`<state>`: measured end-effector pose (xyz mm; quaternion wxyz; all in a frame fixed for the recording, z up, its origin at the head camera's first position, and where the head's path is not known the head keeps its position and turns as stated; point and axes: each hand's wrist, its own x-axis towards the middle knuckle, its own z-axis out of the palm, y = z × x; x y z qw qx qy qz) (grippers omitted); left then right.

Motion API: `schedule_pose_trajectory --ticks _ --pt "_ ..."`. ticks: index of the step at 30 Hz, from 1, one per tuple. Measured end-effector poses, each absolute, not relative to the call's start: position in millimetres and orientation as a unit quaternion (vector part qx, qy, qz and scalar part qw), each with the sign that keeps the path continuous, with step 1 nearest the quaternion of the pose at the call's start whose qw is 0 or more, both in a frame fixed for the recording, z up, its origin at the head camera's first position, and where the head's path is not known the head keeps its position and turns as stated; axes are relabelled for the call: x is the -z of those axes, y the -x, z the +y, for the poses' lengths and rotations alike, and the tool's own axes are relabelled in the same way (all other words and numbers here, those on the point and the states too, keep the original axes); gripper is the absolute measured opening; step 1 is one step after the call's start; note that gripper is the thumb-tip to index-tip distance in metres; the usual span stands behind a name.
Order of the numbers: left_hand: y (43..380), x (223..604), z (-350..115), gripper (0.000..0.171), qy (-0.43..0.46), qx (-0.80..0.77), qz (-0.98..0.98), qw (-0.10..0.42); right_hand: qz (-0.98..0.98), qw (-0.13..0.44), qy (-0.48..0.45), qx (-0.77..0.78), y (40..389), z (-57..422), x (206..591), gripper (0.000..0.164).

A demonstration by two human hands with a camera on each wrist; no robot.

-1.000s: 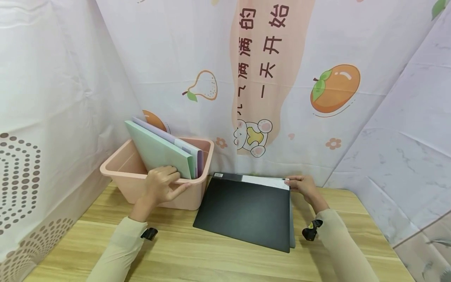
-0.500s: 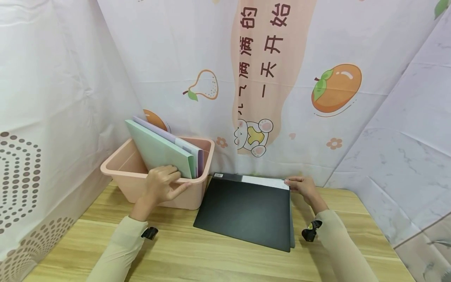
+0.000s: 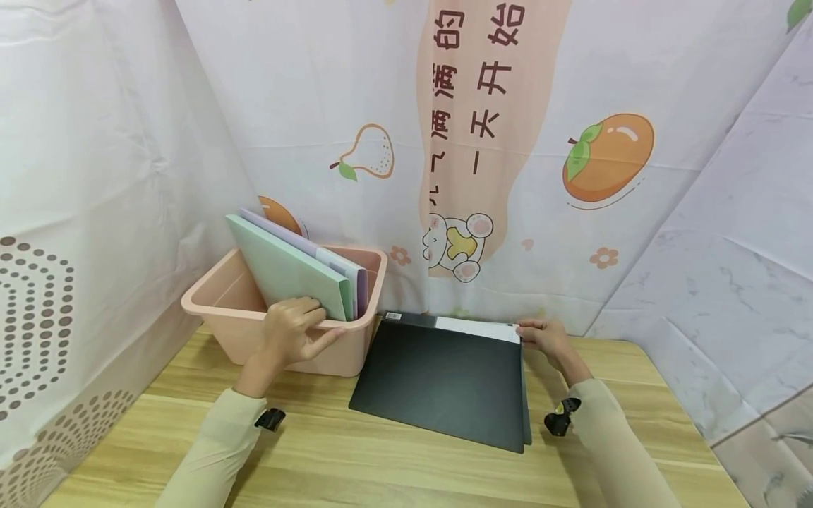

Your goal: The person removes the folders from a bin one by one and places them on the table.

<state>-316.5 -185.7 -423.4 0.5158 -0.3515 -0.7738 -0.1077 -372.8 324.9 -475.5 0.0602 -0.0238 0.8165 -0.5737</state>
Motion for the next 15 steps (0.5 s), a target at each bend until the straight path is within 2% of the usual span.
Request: schedule_pose_trajectory --ticks 15 --pt "315.7 422.0 -185.4 0.063 0.353 0.107 -0.773 0.517 0.825 0.085 0.014 0.559 371.8 322.2 476.7 0.055"
